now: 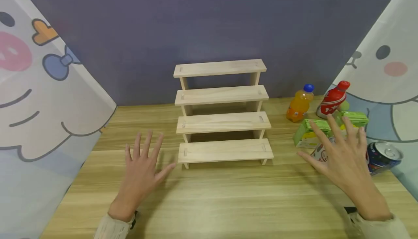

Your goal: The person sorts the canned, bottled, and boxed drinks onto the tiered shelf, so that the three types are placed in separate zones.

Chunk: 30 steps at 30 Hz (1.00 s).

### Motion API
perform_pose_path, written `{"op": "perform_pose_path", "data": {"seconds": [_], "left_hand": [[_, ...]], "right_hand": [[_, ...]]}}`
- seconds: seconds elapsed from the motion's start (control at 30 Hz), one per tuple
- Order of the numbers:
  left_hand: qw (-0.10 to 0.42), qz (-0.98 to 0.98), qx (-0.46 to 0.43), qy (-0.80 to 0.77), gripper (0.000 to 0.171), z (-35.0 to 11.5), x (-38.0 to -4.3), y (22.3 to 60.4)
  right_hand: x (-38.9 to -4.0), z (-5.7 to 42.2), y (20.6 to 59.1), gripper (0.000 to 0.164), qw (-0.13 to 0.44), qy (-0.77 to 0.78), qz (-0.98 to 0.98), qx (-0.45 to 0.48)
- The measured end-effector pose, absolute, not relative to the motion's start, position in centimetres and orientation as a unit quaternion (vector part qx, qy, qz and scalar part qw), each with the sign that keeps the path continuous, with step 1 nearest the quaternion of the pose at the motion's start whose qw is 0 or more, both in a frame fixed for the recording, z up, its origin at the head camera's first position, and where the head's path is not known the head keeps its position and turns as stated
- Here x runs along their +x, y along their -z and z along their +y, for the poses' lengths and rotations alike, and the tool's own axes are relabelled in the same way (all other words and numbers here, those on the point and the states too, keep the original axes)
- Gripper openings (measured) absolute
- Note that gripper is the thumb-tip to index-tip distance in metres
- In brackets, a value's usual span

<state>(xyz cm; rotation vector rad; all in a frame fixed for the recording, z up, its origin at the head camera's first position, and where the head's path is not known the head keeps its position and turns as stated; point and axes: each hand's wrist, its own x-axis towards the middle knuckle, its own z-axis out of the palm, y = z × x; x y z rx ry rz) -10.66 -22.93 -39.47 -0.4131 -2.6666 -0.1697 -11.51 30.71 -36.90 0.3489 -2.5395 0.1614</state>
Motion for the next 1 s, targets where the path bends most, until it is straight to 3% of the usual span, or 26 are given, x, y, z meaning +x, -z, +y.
{"op": "perform_pose_path", "data": {"seconds": [0.17, 0.3, 0.43, 0.67, 0.83, 1.0], "left_hand": [[0.136, -0.966, -0.166, 0.147, 0.081, -22.0, -10.3, 39.7], [0.050, -0.945, -0.163, 0.279, 0.069, -21.4, -9.8, 39.4], [-0.021, -0.906, -0.155, 0.394, 0.058, -21.0, -10.0, 39.1], [-0.099, -0.831, -0.165, 0.522, 0.045, -21.0, -11.6, 40.0], [-0.146, -0.759, -0.162, 0.614, 0.041, -21.0, -12.7, 41.4], [-0.167, -0.704, -0.146, 0.675, 0.040, -21.0, -13.2, 42.4]], "right_hand": [[-11.1, 30.6, 36.7, 0.086, 0.327, -0.088, -0.929, 0.153], [-10.5, 30.8, 36.6, 0.062, 0.318, -0.120, -0.928, 0.154], [-10.2, 31.2, 36.6, 0.064, 0.305, -0.140, -0.930, 0.152], [-10.1, 32.3, 37.4, 0.058, 0.253, -0.177, -0.947, 0.087], [-9.9, 32.9, 37.9, 0.060, 0.202, -0.199, -0.958, 0.043], [-10.0, 33.5, 37.9, 0.067, 0.192, -0.212, -0.956, 0.059]]}}
